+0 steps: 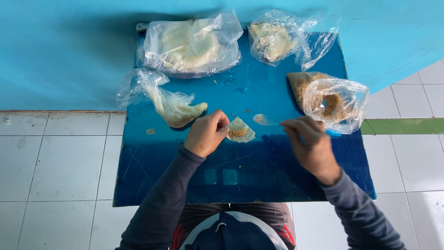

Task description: The person sits with a small blue board on their lap and folds thin pale pastry sheets by hand, creasing each sheet and stacking the folded pieces in an overlapping herringbone row on the board. Sheets are taken one at a time from plastic bags, folded, and added to the growing arrangement.

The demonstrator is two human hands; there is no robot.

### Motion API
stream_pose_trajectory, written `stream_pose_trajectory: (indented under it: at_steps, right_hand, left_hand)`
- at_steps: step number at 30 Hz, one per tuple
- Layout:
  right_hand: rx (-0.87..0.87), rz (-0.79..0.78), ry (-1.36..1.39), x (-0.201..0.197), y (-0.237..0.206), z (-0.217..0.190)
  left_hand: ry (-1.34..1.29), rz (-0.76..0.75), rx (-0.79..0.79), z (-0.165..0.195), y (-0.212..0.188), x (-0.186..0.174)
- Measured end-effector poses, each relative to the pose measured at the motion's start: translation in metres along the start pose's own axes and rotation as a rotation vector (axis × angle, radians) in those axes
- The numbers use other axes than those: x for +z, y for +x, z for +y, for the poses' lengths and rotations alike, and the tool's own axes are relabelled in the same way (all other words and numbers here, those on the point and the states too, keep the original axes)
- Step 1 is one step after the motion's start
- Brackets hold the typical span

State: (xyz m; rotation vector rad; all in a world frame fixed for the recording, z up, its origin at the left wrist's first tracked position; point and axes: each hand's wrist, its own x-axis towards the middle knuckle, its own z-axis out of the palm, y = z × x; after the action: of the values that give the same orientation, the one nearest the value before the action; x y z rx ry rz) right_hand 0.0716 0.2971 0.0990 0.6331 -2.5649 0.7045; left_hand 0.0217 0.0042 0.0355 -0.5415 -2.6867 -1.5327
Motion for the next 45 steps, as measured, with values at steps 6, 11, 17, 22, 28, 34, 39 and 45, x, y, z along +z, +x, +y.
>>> stream_pose_trajectory:
  at_steps: [6,11,17,22,28,34,39,45]
  right_hand:
    - [0.235,0.226,-0.248,-0.069,-0.038,0.055]
    - [0.262,0.188,-0.615,-0.066,-0.038,0.080]
    - [-0.093,0.137,-0.503,-0.028,-0.020,0.035]
    - [-0.140,-0.265,-0.128,0.019,0.010,-0.006]
    - [-0.131,-0.319,-0.048,0.039,0.030,-0.016]
    - [-0.156,-0.267,0.021,0.052,0.030,-0.012]
    - [-0.130,-0.240,0.100,0.055,0.028,-0.014]
    - [-0.092,-0.252,0.131,0.056,0.029,-0.021]
  left_hand:
    - [-0.028,0.050,0.083,0.001,-0.003,0.001]
    - [-0.050,0.025,0.103,0.004,-0.003,0.002]
    - [-0.063,0.044,0.107,0.008,-0.003,0.002]
    - [-0.067,0.023,0.134,0.008,0.000,0.004]
    - [-0.040,0.001,0.145,0.011,-0.001,0.001]
    - [0.051,-0.037,0.095,0.014,0.001,0.002]
    - [0.120,-0.032,0.182,0.014,0.001,0.001]
    - [0.127,-0.073,0.141,0.012,0.003,0.002]
